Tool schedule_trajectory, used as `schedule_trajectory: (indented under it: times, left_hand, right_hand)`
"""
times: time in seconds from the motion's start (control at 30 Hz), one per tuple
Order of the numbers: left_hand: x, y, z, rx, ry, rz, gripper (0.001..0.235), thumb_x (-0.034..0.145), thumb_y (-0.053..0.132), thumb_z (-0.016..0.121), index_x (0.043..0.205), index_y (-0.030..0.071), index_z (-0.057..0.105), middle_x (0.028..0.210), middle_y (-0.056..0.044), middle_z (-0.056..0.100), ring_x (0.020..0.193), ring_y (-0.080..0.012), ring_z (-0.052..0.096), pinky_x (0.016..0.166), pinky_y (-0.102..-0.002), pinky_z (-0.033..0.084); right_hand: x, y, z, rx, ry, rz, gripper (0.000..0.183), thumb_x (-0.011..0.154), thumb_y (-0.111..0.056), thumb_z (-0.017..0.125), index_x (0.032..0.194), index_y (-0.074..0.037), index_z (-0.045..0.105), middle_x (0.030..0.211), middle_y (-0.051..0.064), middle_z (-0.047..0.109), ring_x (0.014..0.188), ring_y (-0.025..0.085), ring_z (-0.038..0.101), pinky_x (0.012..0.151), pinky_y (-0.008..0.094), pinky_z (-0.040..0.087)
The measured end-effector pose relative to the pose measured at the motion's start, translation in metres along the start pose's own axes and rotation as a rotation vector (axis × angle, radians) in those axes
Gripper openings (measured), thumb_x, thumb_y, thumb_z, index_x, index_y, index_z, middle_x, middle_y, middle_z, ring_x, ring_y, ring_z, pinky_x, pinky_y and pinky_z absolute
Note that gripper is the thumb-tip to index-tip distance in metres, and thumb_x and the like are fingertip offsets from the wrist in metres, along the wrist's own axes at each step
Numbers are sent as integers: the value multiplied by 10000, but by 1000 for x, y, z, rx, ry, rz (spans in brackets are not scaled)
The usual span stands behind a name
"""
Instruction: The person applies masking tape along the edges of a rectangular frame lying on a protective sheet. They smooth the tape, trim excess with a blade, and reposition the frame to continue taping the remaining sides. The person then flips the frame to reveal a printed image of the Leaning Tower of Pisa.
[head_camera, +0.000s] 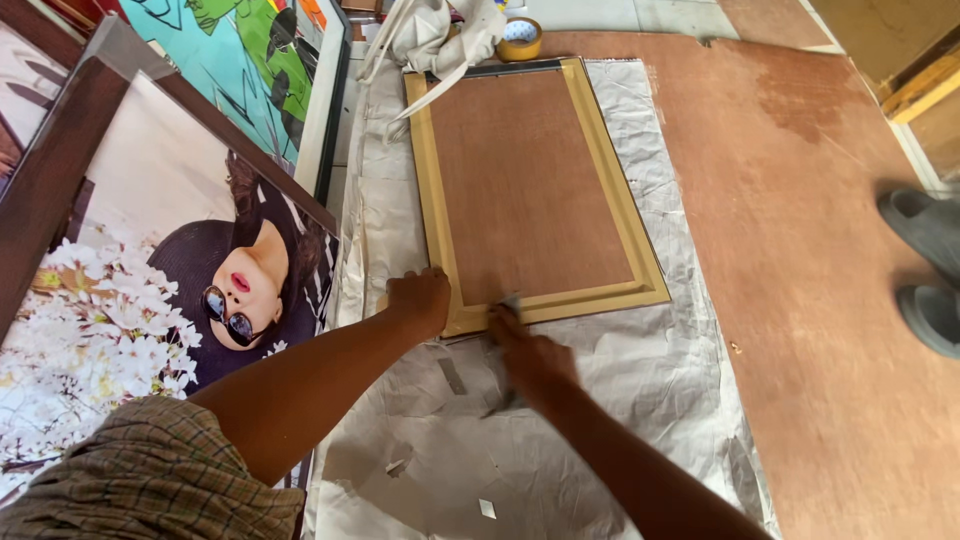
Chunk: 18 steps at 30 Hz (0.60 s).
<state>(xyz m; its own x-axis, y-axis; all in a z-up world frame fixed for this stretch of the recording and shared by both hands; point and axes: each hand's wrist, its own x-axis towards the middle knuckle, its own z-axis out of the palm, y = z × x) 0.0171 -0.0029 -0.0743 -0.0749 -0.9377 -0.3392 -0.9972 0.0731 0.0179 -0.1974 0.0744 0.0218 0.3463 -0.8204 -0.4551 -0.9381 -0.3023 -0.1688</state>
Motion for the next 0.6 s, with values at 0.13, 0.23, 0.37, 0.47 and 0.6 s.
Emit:
schedule_trajectory:
  times: [0.13, 0.23, 0.37, 0.47, 0.6]
  left_hand:
    - [4, 4, 5, -2, -16, -7, 700, 952, 214, 765, 1558, -68, 558, 1339, -197, 743, 1243, -451, 725, 911, -721, 585]
    - [11, 0, 11, 20, -31, 15, 701, 943, 237, 819, 1521, -81, 582, 1304, -216, 745, 1232, -469, 728, 917, -723, 587]
    - [10, -2, 9, 19, -19, -4, 690, 942, 178, 779, 1551, -60, 555, 1296, -191, 740, 1219, -454, 740, 897, -688, 582]
    - [3, -5, 9, 16, -12, 11, 733, 930, 164, 787, 1583, -56, 535, 1323, -204, 733, 1227, -460, 737, 899, -690, 581]
    - [-6, -5, -4, 64, 19, 46, 727, 929, 195, 824, 1567, -39, 568, 1314, -190, 738, 1251, -431, 734, 951, -678, 564]
  right_hand:
    - [-4, 89, 8, -1, 55, 182, 699, 1095, -269, 419, 1739, -521, 319, 1859, -243, 307, 1337, 392, 739, 1119, 659, 607]
    - [7, 154, 11, -35, 102, 453, 574, 1117, -491, 391, 1660, -409, 561, 1680, -23, 647, 1340, 355, 773, 1149, 544, 627]
    - [27, 224, 28, -3, 293, 429, 668, 1079, -441, 398, 1729, -587, 348, 1824, -347, 303, 1334, 402, 748, 1133, 629, 617]
    - [20, 213, 31, 4, 329, 409, 697, 1067, -354, 394, 1745, -508, 358, 1851, -292, 278, 1338, 413, 738, 1145, 623, 622]
    - [31, 203, 39, -7, 338, 418, 668, 1059, -479, 401, 1722, -420, 460, 1833, -216, 372, 1312, 413, 751, 1110, 630, 628]
